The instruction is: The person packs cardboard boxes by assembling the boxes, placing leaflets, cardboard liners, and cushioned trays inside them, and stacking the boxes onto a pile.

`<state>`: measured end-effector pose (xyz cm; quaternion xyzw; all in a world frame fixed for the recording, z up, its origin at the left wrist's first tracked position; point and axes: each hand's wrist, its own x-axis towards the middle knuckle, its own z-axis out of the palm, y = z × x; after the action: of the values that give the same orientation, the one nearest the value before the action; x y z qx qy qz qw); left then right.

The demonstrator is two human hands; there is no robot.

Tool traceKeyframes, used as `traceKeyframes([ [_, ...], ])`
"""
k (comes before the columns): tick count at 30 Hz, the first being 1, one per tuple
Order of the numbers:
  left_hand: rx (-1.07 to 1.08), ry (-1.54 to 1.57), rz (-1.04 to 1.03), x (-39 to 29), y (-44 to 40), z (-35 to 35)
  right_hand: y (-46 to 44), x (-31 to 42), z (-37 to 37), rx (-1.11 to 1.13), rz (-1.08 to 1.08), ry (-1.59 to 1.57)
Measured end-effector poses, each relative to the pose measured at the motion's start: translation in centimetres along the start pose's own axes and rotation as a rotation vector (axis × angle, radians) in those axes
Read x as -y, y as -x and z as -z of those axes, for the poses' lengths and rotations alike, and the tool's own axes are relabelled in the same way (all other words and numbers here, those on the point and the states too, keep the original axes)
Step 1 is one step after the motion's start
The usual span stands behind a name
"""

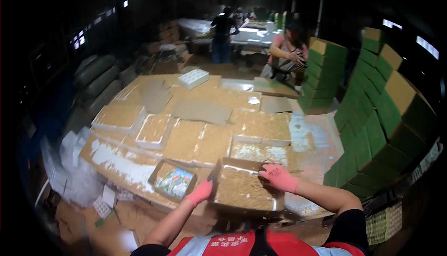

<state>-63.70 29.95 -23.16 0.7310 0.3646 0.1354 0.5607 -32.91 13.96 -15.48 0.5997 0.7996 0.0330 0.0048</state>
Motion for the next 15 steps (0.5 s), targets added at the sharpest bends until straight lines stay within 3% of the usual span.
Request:
traceKeyframes([
  [1,-0.038,-0.125,0.025,-0.6,0.6,-0.5,-0.6,2.2,1.4,-0.133,0.029,0.229],
  [4,-0.041,-0.426,0.026,-1.3,-0.2,-2.2,-3.0,5.4,-1.5,0.040,-0.142,-0.388],
  [5,0.006,-0.483,-0.001,-0.8,-0.9,-2.0,-4.1,5.6,-3.5,0.231,-0.123,-0.403],
  [6,0.070,-0.556,-0.123,3.4,-3.2,-1.5,-4.7,5.9,-4.5,0.269,-0.085,-0.378],
  [9,0.211,-0.489,-0.086,-0.8,-5.2,4.2,-6.1,6.3,-6.4,0.397,-0.066,-0.369],
  [13,-0.097,-0.675,-0.178,-2.5,-16.9,9.0,-7.0,7.4,-3.3,0.436,-0.213,-0.437],
  [15,-0.215,-1.065,-0.270,0.1,-25.9,10.4,-5.9,8.0,-3.1,0.112,-0.274,-0.466],
])
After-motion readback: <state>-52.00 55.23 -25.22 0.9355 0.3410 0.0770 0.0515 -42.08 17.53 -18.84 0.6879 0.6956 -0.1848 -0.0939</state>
